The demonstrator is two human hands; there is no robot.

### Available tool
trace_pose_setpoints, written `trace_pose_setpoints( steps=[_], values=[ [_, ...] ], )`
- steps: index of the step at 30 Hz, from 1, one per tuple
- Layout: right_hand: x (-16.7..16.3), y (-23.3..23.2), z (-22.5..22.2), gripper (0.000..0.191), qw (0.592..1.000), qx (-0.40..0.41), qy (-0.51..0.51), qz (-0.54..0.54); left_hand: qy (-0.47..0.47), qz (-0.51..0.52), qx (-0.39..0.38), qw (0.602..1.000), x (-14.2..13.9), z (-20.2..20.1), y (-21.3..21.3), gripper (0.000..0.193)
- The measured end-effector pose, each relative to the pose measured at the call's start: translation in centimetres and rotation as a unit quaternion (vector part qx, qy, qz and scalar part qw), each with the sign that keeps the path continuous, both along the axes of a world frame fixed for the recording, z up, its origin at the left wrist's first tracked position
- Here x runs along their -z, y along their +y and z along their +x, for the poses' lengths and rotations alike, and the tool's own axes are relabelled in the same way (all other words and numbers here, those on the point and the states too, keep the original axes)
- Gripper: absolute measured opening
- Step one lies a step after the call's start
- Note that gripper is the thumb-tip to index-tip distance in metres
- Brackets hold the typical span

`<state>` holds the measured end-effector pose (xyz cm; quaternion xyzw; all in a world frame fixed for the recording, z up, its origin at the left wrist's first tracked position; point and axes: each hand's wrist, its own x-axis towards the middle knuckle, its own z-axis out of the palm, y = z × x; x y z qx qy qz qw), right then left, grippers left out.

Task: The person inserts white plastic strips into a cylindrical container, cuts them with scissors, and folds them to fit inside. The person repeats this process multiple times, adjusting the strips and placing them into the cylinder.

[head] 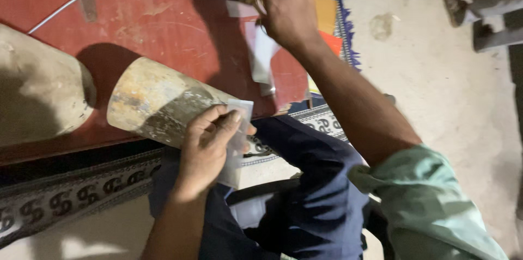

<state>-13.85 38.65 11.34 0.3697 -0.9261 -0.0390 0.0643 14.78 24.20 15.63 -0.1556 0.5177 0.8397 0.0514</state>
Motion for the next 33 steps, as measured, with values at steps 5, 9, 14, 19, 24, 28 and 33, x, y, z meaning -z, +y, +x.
trace_pose_setpoints(
  steps=[5,9,14,19,24,28,33],
  values=[
    [-6.8,11.7,13.5,0.058,0.925,0.116,-0.278,-0.232,0.024,0.019,0.04,0.999,0.2,0.5,1.2,0.022],
    [-9.8,20.2,23.4,0.066,0.851,0.125,-0.443,-0.253,0.092,0.044,0.144,0.984,0.6,1.2,2.2,0.025],
    [-9.8,25.6,32.5,0.076,0.837,0.136,-0.48,-0.226,0.121,-0.047,0.235,0.963,1.0,2.3,4.6,0.022],
    [-8.4,26.0,37.0,0.075,0.831,0.127,-0.472,-0.265,0.162,-0.041,0.282,0.945,1.5,3.4,6.9,0.019],
    [-8.0,25.3,39.2,0.073,0.801,0.172,-0.495,-0.29,0.099,-0.099,0.277,0.951,1.6,4.0,7.0,0.016],
    [-8.2,24.9,40.0,0.068,0.8,0.17,-0.488,-0.305,0.141,-0.059,0.282,0.947,1.0,4.2,7.3,0.017],
    [-8.4,24.8,40.6,0.064,0.796,0.176,-0.48,-0.325,0.147,-0.073,0.286,0.944,0.3,4.1,7.5,0.017]
  ],
)
